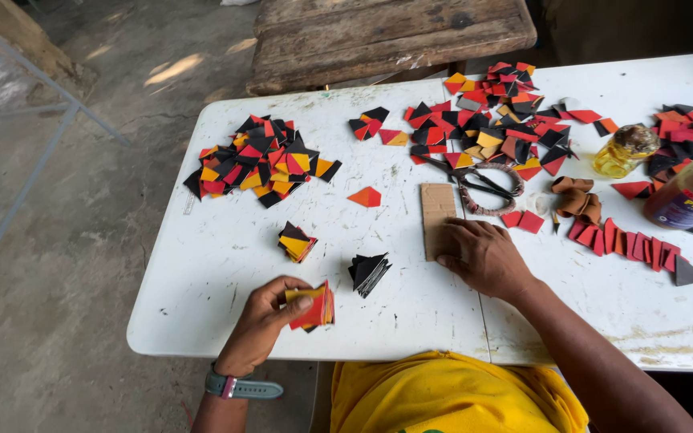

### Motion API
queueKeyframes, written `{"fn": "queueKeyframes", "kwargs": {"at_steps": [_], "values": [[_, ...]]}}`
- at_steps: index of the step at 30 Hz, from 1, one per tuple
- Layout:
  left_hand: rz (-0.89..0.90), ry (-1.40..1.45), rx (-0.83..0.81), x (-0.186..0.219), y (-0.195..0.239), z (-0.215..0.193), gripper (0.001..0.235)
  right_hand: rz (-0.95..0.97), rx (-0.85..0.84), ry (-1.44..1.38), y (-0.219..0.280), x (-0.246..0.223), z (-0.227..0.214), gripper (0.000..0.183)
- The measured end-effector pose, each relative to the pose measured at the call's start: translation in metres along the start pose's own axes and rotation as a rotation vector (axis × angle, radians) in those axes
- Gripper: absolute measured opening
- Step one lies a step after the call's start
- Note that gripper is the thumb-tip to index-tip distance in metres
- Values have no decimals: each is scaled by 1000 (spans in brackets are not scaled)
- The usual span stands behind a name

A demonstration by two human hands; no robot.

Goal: The person assembles small triangular pieces of red, yellow, and black material into layered units on a white table. They repeatedly pick up pieces, align them on a cardboard template, and place completed units into a growing pile.

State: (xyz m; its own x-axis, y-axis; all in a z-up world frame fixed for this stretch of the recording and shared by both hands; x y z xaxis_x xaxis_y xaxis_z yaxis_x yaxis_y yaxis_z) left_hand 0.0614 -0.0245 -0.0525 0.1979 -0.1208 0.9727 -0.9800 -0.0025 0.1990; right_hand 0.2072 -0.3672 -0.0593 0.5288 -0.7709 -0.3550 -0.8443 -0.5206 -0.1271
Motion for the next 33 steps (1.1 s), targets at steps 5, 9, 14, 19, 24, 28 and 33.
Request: {"fn": "queueKeyframes", "kwargs": {"at_steps": [5, 9, 14, 19, 24, 28, 33], "values": [[-69, -71, -10, -32, 8, 3, 46, 38, -161, -17, 3, -10, -18, 57], [-41, -291, -15, -29, -4, 5, 49, -10, -151, -145, -5, -25, -54, 48], [-81, -320, -15, -28, -5, 6, 54, -130, -307, -426, -58, -78, -42, 47], [-12, -200, -30, -26, 0, 9, 55, -192, -810, -289, -101, -124, 33, 71], [-54, -265, -15, -28, -1, 6, 55, -175, -947, -122, -96, -122, 67, 73], [-78, -292, -5, -26, -2, 7, 57, -140, -908, -174, -88, -122, 62, 61], [-73, -312, 23, -30, 0, 6, 55, -137, -885, -187, -77, -123, 53, 63]]}}
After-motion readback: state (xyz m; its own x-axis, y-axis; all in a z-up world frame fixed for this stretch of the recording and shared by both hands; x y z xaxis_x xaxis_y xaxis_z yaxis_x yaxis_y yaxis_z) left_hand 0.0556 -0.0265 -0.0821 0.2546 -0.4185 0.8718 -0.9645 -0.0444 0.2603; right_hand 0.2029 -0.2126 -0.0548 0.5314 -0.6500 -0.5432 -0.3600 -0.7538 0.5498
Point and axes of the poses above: each hand's wrist, its own y-axis away from the middle knuckle, its own z-axis out of the palm, x = y × z, the point moved 6 cm from there along -y, towards the middle knuckle, and after that the axes turned 2 degrees about -x, right-handed, at the moved point
